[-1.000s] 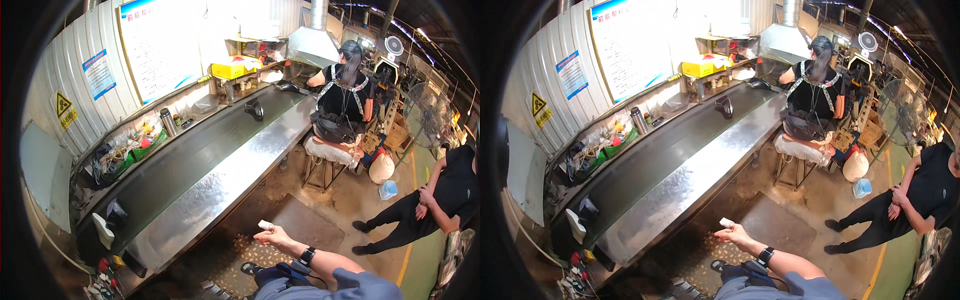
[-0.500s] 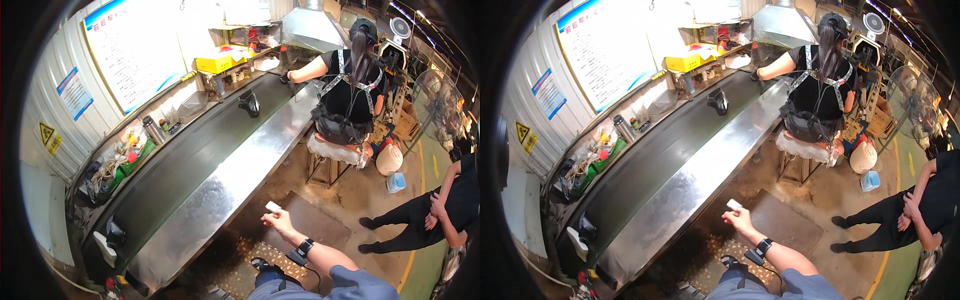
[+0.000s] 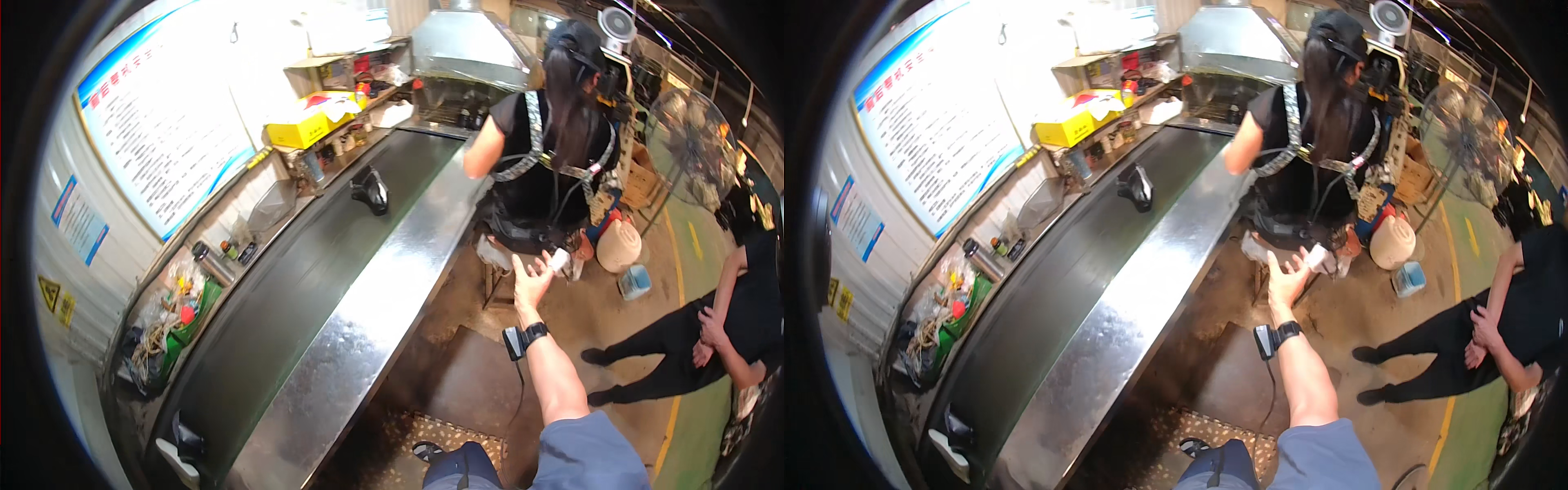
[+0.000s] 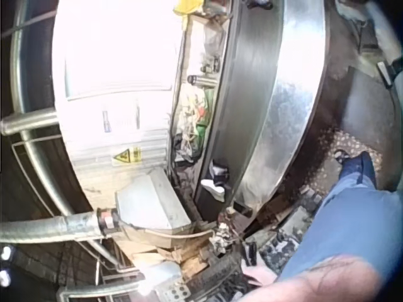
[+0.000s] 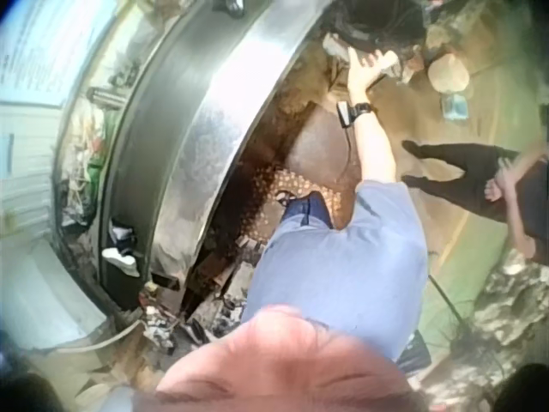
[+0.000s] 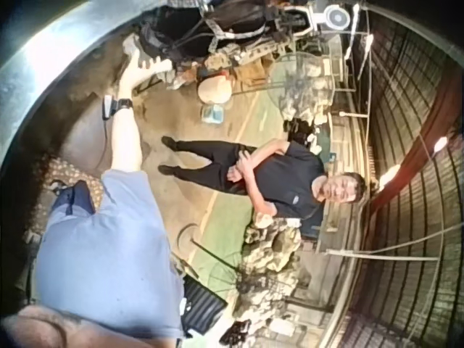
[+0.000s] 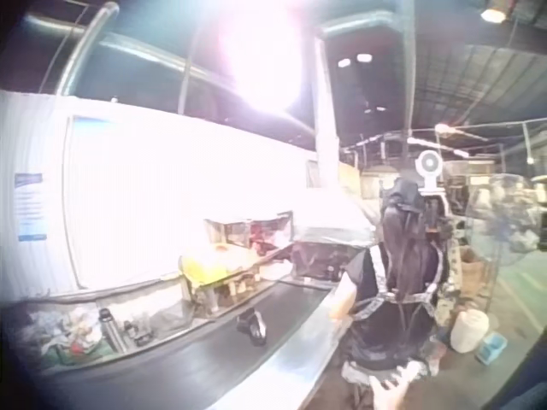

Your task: The worker is using a lasting machine to shape and attach shoe uppers to lasts in a factory environment.

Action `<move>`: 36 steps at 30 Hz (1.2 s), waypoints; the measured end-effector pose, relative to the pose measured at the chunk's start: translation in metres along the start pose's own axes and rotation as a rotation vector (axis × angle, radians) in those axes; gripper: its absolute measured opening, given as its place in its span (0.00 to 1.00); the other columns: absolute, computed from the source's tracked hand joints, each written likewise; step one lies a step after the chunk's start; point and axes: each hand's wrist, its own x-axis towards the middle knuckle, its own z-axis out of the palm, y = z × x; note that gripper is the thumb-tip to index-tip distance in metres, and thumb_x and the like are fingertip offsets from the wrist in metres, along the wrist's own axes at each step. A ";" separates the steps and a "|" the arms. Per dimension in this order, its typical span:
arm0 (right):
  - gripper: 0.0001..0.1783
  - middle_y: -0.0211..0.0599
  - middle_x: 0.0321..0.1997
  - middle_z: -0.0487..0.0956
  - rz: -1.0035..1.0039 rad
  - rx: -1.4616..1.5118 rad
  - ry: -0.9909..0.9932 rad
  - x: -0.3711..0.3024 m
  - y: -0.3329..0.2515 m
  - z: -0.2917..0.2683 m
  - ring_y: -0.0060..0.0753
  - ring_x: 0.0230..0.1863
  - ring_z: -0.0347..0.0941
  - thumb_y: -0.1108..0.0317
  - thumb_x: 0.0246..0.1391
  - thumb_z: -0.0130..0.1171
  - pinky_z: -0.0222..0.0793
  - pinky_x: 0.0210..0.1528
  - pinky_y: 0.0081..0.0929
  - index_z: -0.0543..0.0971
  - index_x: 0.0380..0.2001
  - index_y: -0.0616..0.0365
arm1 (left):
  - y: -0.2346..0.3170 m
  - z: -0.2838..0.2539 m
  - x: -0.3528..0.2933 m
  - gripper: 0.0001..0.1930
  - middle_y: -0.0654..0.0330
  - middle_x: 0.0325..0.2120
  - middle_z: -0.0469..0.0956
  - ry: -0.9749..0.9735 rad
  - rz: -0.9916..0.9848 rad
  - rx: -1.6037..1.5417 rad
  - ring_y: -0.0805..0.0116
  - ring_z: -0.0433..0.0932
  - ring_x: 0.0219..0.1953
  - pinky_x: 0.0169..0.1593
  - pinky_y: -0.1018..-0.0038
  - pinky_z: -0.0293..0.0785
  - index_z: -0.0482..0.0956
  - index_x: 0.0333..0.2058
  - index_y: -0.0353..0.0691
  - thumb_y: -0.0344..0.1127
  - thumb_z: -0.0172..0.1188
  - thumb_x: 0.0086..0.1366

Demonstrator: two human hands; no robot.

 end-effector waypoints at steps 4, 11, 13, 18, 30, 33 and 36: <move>0.39 0.38 0.54 0.71 0.043 0.142 -0.036 -0.009 -0.004 0.022 0.30 0.54 0.68 0.71 0.45 0.78 0.71 0.54 0.31 0.69 0.59 0.59 | -0.002 0.040 0.009 0.20 0.48 0.47 0.82 -0.088 -0.020 -0.098 0.56 0.81 0.45 0.50 0.63 0.77 0.79 0.51 0.30 0.34 0.64 0.62; 0.21 0.22 0.29 0.68 0.380 0.181 -0.451 -0.147 0.031 -0.022 0.14 0.32 0.65 0.81 0.49 0.67 0.65 0.35 0.18 0.63 0.32 0.52 | 0.073 0.173 -0.037 0.32 0.51 0.57 0.74 -0.357 -0.166 -0.292 0.54 0.76 0.54 0.53 0.62 0.77 0.66 0.66 0.42 0.29 0.59 0.63; 0.21 0.22 0.27 0.69 0.511 0.067 -0.627 -0.207 0.045 -0.053 0.15 0.30 0.67 0.80 0.47 0.69 0.68 0.33 0.17 0.64 0.33 0.54 | 0.065 0.208 -0.027 0.27 0.53 0.53 0.77 -0.417 -0.309 -0.390 0.54 0.77 0.54 0.54 0.60 0.78 0.71 0.61 0.40 0.26 0.59 0.61; 0.22 0.31 0.25 0.77 0.775 -0.050 -0.882 -0.311 0.033 -0.128 0.18 0.22 0.75 0.77 0.48 0.73 0.74 0.25 0.18 0.67 0.38 0.64 | 0.060 0.273 0.011 0.31 0.52 0.55 0.76 -0.693 -0.442 -0.286 0.53 0.77 0.54 0.57 0.59 0.77 0.67 0.63 0.35 0.25 0.56 0.59; 0.09 0.26 0.30 0.81 0.538 -0.174 -0.403 -0.247 -0.070 -0.218 0.16 0.31 0.75 0.74 0.50 0.72 0.74 0.36 0.20 0.80 0.31 0.60 | -0.010 0.476 0.231 0.39 0.49 0.65 0.64 -1.051 -0.529 -0.194 0.49 0.65 0.65 0.64 0.51 0.67 0.64 0.66 0.44 0.38 0.70 0.56; 0.17 0.33 0.38 0.83 0.381 -0.066 -0.424 -0.181 -0.156 -0.191 0.20 0.38 0.78 0.74 0.53 0.70 0.76 0.42 0.23 0.77 0.45 0.65 | 0.004 0.565 0.241 0.35 0.58 0.54 0.74 -1.005 -0.451 -0.280 0.61 0.75 0.53 0.52 0.59 0.76 0.68 0.64 0.44 0.32 0.66 0.57; 0.32 0.46 0.49 0.81 0.321 0.416 -0.500 -0.156 -0.302 -0.159 0.29 0.41 0.80 0.63 0.62 0.62 0.77 0.48 0.29 0.60 0.62 0.65 | 0.017 0.589 0.213 0.33 0.60 0.52 0.75 -0.841 -0.196 -0.043 0.65 0.76 0.51 0.52 0.64 0.74 0.68 0.64 0.43 0.33 0.66 0.59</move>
